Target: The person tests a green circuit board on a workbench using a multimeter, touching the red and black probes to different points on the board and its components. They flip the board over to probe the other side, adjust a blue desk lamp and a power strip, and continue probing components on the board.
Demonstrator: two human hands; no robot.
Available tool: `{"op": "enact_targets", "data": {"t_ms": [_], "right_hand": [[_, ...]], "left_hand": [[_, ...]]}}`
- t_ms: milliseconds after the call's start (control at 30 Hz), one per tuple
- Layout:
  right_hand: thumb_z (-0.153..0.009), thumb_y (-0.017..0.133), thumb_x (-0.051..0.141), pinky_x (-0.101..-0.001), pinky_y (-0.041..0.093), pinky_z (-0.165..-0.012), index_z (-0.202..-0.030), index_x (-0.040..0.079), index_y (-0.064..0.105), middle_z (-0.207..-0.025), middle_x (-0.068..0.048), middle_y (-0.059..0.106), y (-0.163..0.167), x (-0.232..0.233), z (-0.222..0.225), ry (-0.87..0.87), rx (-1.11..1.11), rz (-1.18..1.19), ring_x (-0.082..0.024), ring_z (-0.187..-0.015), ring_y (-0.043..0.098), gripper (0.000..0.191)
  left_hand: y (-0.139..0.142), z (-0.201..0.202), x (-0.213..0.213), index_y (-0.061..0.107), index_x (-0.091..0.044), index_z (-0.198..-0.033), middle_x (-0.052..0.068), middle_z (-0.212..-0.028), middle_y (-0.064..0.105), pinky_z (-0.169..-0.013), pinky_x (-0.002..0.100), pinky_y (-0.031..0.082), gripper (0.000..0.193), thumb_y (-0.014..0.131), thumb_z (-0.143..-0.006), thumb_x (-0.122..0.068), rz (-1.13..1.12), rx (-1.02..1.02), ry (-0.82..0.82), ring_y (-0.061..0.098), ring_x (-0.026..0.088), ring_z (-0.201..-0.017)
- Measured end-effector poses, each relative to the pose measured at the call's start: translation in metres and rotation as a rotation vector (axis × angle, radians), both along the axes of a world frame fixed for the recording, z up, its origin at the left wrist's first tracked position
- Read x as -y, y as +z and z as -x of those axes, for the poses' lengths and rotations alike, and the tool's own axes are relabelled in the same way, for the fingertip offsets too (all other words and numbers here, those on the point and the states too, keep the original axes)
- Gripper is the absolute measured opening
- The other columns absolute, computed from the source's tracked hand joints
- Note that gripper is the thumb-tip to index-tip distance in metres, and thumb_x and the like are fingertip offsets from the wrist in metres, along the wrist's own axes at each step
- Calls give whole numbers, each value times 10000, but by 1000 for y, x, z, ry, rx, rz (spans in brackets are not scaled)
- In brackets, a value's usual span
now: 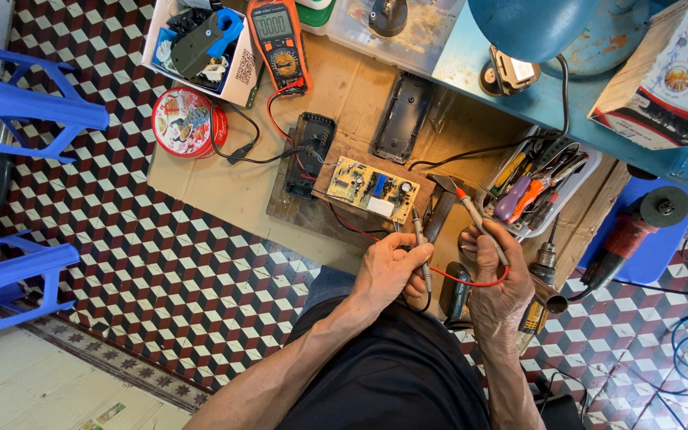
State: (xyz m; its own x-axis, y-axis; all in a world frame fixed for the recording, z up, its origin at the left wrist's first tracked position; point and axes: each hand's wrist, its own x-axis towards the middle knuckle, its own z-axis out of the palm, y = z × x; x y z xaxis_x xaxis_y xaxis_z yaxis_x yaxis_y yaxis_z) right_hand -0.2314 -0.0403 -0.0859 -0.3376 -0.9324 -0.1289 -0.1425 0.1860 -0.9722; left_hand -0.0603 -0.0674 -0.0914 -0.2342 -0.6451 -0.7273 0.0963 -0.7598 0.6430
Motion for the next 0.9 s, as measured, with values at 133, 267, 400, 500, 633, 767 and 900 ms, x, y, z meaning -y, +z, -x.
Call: {"op": "enact_targets", "data": {"t_ms": [133,267,400,500,633,767,900], "right_hand": [[-1098,557,162,-274,595,-951,-1352,-16,604,-1153,-109,730,2,3,1,12,-43,-48,-147,-1053,715,313],[-1097,566,161,-273,589,-948,-1351,-18,606,-1149,-111,727,3,8,-1,12,-9,-42,-146,-1045,711,314],[-1098,560,163,-268,587,-945,-1349,-16,608,-1147,-107,730,5,13,-1,21,-6,-61,-141,-1042,711,312],[-1104,563,161,-263,577,-953,-1349,-22,609,-1149,-109,728,4,16,-2,28,-23,-47,-139,-1054,705,310],[-1107,565,154,-258,564,-964,-1360,-23,606,-1157,-108,722,3,18,-4,42,3,-26,-132,-1066,695,312],[-1113,565,151,-261,554,-957,-1355,-19,613,-1152,-107,720,0,22,-7,47,35,-41,-126,-1038,686,300],[-1114,563,155,-265,554,-954,-1349,-18,616,-1154,-108,716,1,22,-10,47,39,-46,-131,-1041,685,296]], "left_hand": [[-7,0,2,599,60,-1223,65,-757,695,-478,240,567,468,695,-946,-305,-15,-21,20,663,98,-565],[-11,0,4,603,68,-1215,73,-752,691,-474,241,570,461,698,-948,-294,-25,-31,25,665,103,-561],[-11,-1,7,597,71,-1214,79,-747,686,-472,245,567,455,695,-950,-286,-25,-63,41,667,113,-560],[-10,-3,8,586,73,-1209,86,-747,684,-477,249,574,450,692,-954,-282,-22,-83,50,673,121,-567],[-11,-3,9,562,76,-1208,97,-754,683,-484,265,585,443,690,-957,-266,-37,-124,81,679,137,-571],[-18,-2,9,554,83,-1214,124,-752,686,-482,280,592,445,685,-960,-258,-20,-122,88,687,155,-565],[-27,1,7,549,81,-1208,130,-766,693,-471,292,594,440,688,-953,-250,-29,-134,118,688,163,-565]]}}
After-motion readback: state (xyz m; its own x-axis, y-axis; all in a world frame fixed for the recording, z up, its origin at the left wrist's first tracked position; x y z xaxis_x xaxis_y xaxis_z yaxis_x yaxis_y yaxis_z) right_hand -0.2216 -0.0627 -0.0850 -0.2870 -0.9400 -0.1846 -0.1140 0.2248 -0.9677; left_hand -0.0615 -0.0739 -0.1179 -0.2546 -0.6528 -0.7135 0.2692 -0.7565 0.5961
